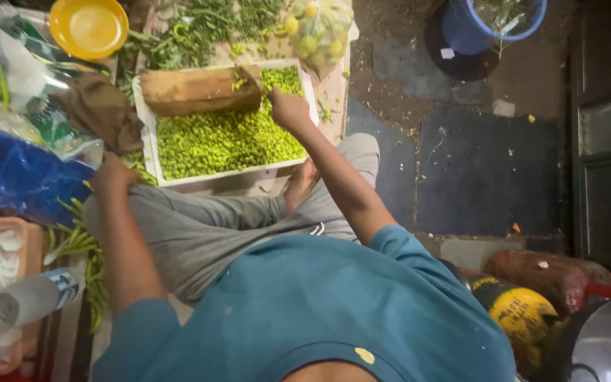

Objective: The person sits on the floor and uses a knife to chop green chilies on a wooden block. The chopped pieces fall into a white container below. The person repeatedly picks up chilies and chops them throughout the clip.

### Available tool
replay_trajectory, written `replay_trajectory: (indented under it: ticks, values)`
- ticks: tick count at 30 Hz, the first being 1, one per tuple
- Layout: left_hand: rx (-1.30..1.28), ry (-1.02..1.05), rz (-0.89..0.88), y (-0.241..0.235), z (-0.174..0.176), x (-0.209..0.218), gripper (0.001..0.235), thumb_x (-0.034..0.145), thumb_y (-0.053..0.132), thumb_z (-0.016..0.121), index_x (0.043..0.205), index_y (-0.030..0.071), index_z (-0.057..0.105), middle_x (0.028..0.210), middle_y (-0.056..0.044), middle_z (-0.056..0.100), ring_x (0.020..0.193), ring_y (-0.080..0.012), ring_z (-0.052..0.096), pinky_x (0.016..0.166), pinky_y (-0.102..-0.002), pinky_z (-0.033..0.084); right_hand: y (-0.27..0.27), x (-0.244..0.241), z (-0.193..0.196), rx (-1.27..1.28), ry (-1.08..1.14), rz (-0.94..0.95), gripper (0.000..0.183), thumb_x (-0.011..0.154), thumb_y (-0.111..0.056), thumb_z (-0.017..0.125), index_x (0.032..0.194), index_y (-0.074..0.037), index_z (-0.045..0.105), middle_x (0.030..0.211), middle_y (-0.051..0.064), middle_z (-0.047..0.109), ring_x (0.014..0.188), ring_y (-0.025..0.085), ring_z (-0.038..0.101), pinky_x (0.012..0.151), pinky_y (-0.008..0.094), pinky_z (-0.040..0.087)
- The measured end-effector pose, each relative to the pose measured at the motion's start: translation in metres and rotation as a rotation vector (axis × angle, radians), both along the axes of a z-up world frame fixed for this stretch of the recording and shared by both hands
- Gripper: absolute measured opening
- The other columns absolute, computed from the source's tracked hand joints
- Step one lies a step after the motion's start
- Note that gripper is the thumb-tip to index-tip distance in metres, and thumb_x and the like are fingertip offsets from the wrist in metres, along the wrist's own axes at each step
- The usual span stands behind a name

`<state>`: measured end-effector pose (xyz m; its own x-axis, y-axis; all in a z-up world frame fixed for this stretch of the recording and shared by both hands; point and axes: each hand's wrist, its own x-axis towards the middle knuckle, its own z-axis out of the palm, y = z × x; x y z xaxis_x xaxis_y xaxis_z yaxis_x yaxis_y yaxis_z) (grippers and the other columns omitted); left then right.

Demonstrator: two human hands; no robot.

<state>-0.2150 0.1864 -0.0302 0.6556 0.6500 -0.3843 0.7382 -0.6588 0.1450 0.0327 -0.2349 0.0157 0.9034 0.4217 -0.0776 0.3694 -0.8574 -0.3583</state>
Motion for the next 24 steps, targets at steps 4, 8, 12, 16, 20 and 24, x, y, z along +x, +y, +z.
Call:
replay_trajectory:
  ticks: [4,8,12,16,20,24]
  values:
    - [0.014,0.117,-0.068,-0.011,-0.006,0.002,0.056,0.068,0.020,0.089,0.118,0.006,0.071,0.121,-0.025,0.071,0.113,-0.0420,0.068,0.093,-0.051,0.054,-0.018,-0.055,0.005,0.045,-0.033,0.129,0.022,0.098,-0.021,0.048,0.114,-0.016,0.060,0.087,0.019,0.074,0.078,0.042,0.071,0.066,0.058,0.051]
    - [0.001,0.102,-0.085,-0.009,-0.014,0.006,0.039,0.077,0.016,0.081,0.115,0.007,0.076,0.120,-0.025,0.073,0.113,-0.0436,0.069,0.093,-0.052,0.056,-0.032,-0.102,0.023,0.044,0.110,0.232,0.023,0.101,-0.031,0.049,0.117,-0.017,0.058,0.085,0.021,0.072,0.078,0.045,0.069,0.069,0.059,0.050]
    - [0.038,-0.062,-0.091,-0.012,-0.020,-0.001,0.029,0.085,0.014,0.073,0.112,0.006,0.076,0.114,-0.027,0.072,0.109,-0.0459,0.068,0.090,-0.053,0.055,-0.044,-0.123,0.030,0.030,0.243,0.219,0.032,0.095,-0.042,0.054,0.116,-0.017,0.054,0.082,0.020,0.072,0.078,0.047,0.067,0.068,0.061,0.049]
    - [0.144,-0.283,-0.112,-0.020,-0.004,-0.013,0.023,0.097,0.014,0.067,0.117,0.002,0.068,0.104,-0.029,0.071,0.101,-0.0491,0.068,0.084,-0.057,0.053,-0.059,-0.122,0.018,0.132,0.251,0.090,0.036,0.098,-0.043,0.057,0.116,-0.012,0.052,0.086,0.025,0.070,0.081,0.049,0.066,0.072,0.059,0.049]
    - [0.094,-0.827,-0.163,-0.049,0.027,0.004,0.045,0.087,-0.002,0.070,0.129,-0.002,0.053,0.110,-0.023,0.069,0.099,-0.0406,0.069,0.084,-0.051,0.055,-0.081,-0.114,0.005,0.256,0.307,0.001,0.037,0.094,-0.038,0.060,0.116,-0.010,0.052,0.089,0.026,0.070,0.084,0.047,0.067,0.073,0.056,0.051]
    - [-0.361,-1.177,0.009,-0.097,0.045,0.086,0.051,0.083,-0.001,0.074,0.126,0.003,0.046,0.107,-0.011,0.060,0.092,-0.0267,0.071,0.075,-0.041,0.059,-0.078,-0.106,0.012,0.283,0.250,0.013,0.038,0.094,-0.039,0.063,0.112,-0.007,0.052,0.091,0.026,0.070,0.087,0.048,0.066,0.075,0.055,0.050]
